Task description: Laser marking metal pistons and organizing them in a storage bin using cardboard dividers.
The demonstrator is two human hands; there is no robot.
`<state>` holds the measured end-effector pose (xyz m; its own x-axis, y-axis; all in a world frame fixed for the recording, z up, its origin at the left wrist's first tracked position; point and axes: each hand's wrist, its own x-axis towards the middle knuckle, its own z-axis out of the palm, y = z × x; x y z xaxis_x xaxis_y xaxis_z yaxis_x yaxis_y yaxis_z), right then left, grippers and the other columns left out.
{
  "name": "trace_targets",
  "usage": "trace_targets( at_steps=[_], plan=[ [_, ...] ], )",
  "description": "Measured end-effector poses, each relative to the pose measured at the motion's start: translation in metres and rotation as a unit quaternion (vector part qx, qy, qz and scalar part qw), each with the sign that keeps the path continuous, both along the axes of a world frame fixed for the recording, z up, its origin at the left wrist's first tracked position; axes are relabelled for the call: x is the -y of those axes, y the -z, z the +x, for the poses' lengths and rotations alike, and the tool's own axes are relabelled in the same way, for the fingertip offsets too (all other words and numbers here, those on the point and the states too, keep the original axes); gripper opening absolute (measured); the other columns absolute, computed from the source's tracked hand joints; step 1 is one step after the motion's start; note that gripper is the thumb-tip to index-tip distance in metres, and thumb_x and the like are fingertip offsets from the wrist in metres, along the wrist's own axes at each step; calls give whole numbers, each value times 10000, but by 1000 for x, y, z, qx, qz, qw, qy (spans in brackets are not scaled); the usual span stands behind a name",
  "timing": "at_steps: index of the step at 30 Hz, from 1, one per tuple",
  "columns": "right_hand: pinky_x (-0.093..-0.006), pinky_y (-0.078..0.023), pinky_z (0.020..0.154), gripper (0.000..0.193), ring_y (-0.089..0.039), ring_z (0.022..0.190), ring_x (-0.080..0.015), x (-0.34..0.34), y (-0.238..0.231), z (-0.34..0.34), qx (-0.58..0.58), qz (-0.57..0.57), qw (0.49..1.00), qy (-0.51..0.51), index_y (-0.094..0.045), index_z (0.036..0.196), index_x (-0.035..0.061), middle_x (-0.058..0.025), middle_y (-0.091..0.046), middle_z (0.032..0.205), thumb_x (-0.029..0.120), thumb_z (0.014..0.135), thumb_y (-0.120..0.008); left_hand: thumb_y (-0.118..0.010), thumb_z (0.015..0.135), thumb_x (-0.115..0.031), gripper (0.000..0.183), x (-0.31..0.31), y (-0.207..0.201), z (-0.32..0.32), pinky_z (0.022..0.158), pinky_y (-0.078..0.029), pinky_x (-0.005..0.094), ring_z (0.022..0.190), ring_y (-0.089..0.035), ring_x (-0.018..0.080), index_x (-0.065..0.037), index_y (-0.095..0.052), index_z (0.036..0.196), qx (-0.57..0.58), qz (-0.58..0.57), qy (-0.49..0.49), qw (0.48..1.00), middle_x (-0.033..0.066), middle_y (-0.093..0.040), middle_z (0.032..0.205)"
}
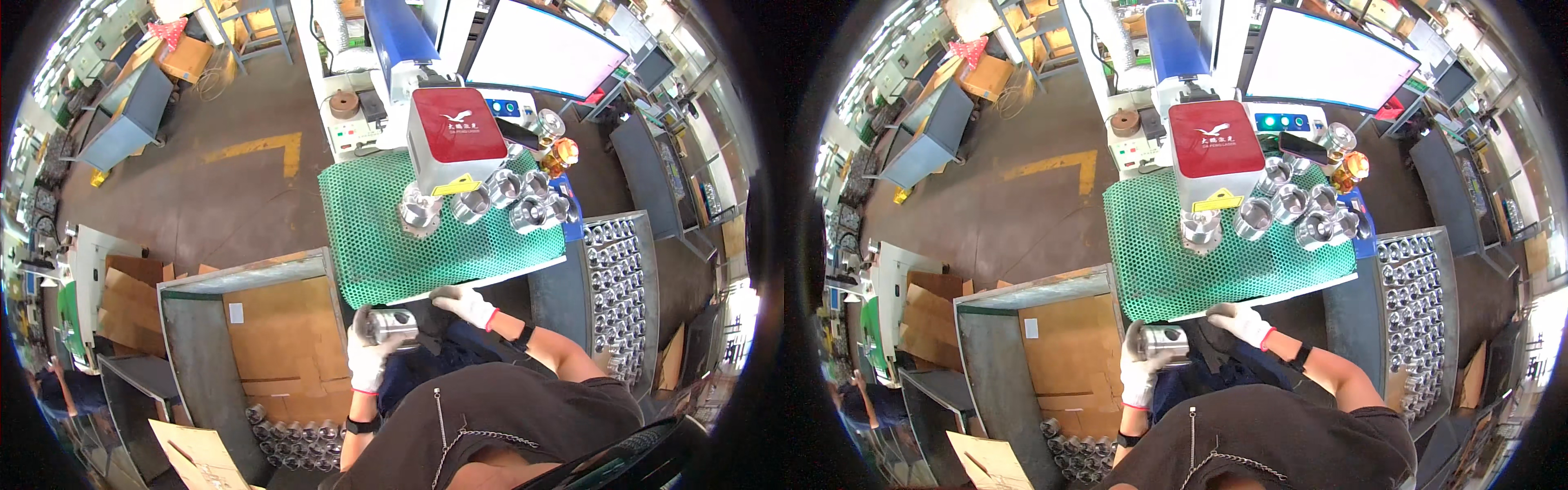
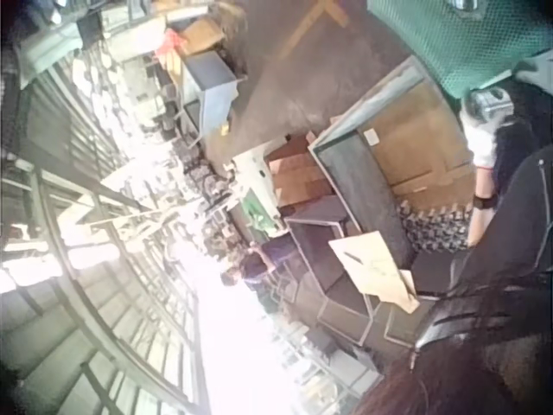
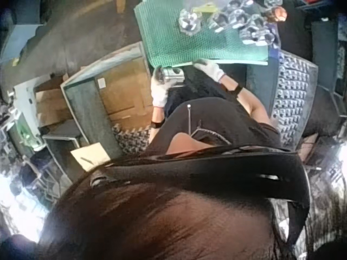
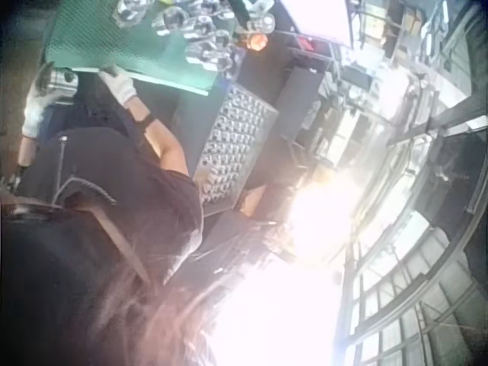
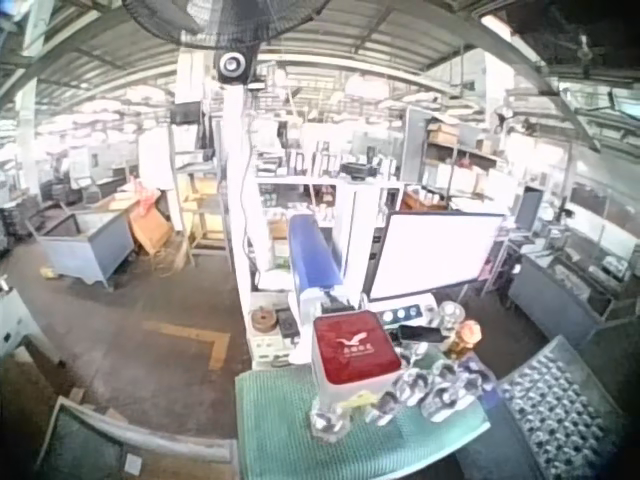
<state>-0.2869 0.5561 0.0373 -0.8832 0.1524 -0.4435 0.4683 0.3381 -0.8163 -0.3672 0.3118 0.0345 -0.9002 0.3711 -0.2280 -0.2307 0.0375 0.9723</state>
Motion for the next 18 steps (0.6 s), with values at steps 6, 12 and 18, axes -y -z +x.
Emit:
trace_targets(
  at_steps=[6, 12, 18],
  plan=[
    [-399, -449, 967, 536, -602, 1070, -239, 16, -22, 11, 155, -571, 776, 219, -571, 1213, -40, -142, -644, 1145, 427, 973, -461, -861, 527, -351, 869, -38, -79, 5, 793, -542, 419, 934, -636, 346, -109, -519, 1287, -237, -229, 165, 930, 203, -558, 1126],
    [-425, -501, 920, 447, -642, 986, -260, 44, -52, -27, 118, -643, 697, 293, -593, 1145, 21, -131, -665, 1096, 419, 961, -506, -831, 621, -240, 870, -40, -76, -4, 844, -546, 373, 1055, -607, 302, -63, -425, 1369, -210, -78, 129, 966, 191, -532, 1215],
    [-457, -514, 923, 380, -652, 1010, -276, 40, -49, -61, 163, -650, 651, 356, -605, 1101, -16, -161, -672, 1071, 332, 956, -555, -472, 988, -351, 582, 1, -31, -62, 903, -513, 371, 1005, -576, 240, -42, -292, 1447, 226, 320, -116, 913, 164, -512, 1183]
  ],
)
